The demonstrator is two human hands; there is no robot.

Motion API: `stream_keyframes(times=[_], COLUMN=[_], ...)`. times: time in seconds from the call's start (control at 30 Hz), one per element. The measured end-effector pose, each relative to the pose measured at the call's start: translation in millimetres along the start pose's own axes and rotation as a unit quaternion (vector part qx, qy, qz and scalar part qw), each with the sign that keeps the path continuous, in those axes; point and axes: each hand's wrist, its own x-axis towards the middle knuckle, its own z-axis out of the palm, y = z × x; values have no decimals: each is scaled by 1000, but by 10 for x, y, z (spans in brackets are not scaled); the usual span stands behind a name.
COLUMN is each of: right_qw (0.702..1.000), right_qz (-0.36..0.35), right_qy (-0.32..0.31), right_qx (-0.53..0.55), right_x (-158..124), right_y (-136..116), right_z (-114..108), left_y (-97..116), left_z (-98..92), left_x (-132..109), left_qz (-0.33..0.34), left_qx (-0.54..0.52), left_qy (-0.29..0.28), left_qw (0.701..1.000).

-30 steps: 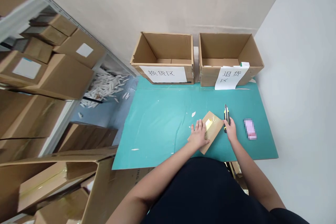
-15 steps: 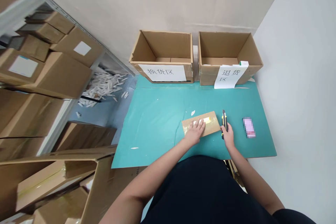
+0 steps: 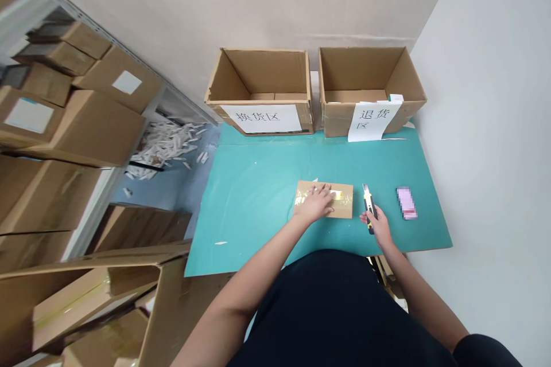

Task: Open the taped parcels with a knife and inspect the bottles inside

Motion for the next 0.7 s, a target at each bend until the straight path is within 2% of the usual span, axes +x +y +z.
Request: stream_keyframes(times=[0.13,0.27,0.47,0.7], right_qw=[996,988,974,969], right_qz=[14,48,68,77], right_qy=[-57,-102,-166,-190], right_qx=[-61,-102,-136,-138], right_x=[63,92,112,159], right_y=[-129,-189,-197,-237], right_z=[-251,-403,-446,-439], left_y=[54,51,15,-5], left_z=[16,56,76,7], left_x=[-22,-87,-146,-243], left_qz=[-18,-3,7,38], left_qx=[5,-7,6,24], left_qy=[14,8,0,21], left_qw=[1000,1000,1000,999])
